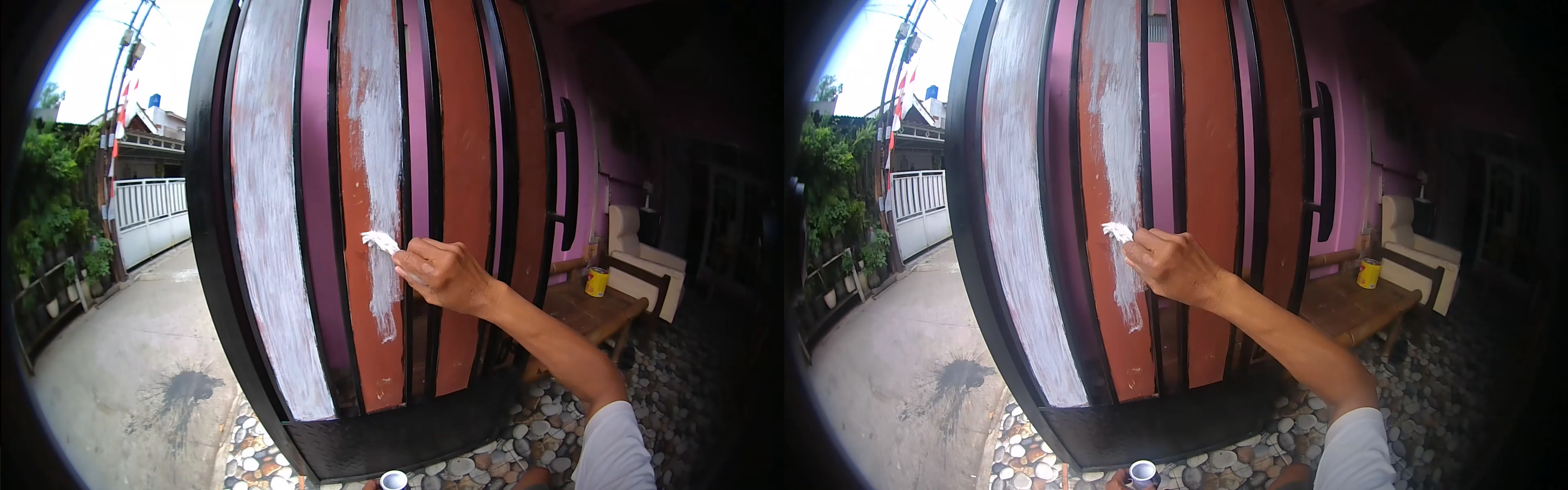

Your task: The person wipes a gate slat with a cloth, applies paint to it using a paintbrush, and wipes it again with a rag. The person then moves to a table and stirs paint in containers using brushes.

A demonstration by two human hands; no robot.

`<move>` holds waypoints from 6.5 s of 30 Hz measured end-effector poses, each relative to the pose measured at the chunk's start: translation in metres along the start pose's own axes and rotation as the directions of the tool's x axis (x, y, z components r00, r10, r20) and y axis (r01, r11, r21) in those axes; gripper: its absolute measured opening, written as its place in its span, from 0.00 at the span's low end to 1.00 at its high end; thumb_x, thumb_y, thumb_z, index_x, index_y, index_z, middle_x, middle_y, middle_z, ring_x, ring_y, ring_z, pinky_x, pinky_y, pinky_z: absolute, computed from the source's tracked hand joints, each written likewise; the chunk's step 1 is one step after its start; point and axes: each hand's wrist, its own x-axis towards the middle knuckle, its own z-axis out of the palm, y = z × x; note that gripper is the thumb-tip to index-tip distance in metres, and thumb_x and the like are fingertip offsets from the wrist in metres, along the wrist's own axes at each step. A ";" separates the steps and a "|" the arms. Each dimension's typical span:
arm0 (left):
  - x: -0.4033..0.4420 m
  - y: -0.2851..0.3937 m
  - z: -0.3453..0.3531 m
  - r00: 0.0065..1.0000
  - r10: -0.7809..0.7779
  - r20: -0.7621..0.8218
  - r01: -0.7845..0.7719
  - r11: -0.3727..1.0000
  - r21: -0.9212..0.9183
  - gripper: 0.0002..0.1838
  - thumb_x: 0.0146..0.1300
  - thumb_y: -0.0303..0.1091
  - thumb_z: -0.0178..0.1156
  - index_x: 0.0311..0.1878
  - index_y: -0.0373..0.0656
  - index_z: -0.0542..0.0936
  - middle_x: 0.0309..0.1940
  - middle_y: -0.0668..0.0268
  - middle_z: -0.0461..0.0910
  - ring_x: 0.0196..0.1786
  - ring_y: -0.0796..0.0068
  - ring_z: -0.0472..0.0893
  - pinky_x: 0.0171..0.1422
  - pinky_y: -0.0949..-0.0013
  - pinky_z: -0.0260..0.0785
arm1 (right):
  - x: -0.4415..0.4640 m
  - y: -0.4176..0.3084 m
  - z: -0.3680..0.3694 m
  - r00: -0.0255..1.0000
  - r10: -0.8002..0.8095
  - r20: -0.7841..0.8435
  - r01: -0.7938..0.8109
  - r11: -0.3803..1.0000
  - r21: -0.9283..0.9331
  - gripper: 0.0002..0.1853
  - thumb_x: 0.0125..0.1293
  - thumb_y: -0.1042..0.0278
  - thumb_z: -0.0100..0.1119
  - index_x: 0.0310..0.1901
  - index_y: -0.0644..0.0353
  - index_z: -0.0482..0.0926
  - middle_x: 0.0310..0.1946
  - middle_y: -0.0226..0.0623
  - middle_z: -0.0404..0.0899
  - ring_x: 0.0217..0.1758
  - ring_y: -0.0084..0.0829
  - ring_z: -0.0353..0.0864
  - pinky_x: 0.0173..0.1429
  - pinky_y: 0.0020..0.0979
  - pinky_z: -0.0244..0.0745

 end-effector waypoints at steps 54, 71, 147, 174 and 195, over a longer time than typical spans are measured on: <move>0.015 0.094 0.149 0.878 0.044 0.477 0.020 0.992 -0.128 0.29 0.42 0.32 0.73 0.48 0.34 0.71 0.40 0.59 0.76 0.42 0.69 0.78 0.50 0.66 0.71 | -0.540 -0.138 0.012 -0.580 0.633 0.513 -0.197 -0.720 0.665 0.10 0.63 0.67 0.61 0.42 0.62 0.75 0.32 0.38 0.82 0.32 0.26 0.83 0.32 0.23 0.75; 0.027 0.493 0.221 0.405 0.469 0.785 -0.356 0.871 -0.338 0.29 0.39 0.36 0.71 0.45 0.36 0.73 0.37 0.57 0.74 0.39 0.58 0.75 0.47 0.59 0.68 | -0.389 -0.239 -0.369 -0.953 0.203 0.222 0.114 -0.440 0.891 0.18 0.64 0.59 0.60 0.53 0.57 0.72 0.48 0.35 0.79 0.44 0.29 0.81 0.48 0.30 0.74; -0.641 1.223 0.606 -0.995 0.048 -0.091 0.096 0.129 -0.987 0.20 0.51 0.35 0.68 0.43 0.33 0.76 0.35 0.55 0.80 0.38 0.59 0.80 0.46 0.61 0.71 | -0.486 -0.232 -0.897 -0.669 -0.703 -0.242 -0.685 0.455 0.569 0.08 0.61 0.74 0.62 0.41 0.54 0.76 0.34 0.27 0.79 0.37 0.22 0.77 0.46 0.27 0.74; -0.617 1.165 0.625 -0.997 0.023 -0.069 0.061 -0.233 -0.971 0.08 0.62 0.30 0.53 0.33 0.37 0.79 0.32 0.55 0.75 0.33 0.57 0.81 0.35 0.60 0.74 | -0.487 -0.235 -0.887 -0.641 -0.719 -0.268 -0.700 0.405 0.588 0.11 0.60 0.72 0.63 0.44 0.57 0.77 0.34 0.26 0.79 0.35 0.20 0.77 0.42 0.24 0.73; -0.607 1.150 0.627 -1.000 0.012 -0.007 0.005 -0.140 -0.990 0.09 0.60 0.34 0.58 0.32 0.37 0.78 0.30 0.53 0.75 0.33 0.53 0.79 0.36 0.55 0.70 | -0.486 -0.235 -0.880 -0.646 -0.716 -0.264 -0.702 0.421 0.574 0.11 0.60 0.72 0.63 0.44 0.57 0.76 0.34 0.29 0.79 0.33 0.23 0.76 0.41 0.26 0.70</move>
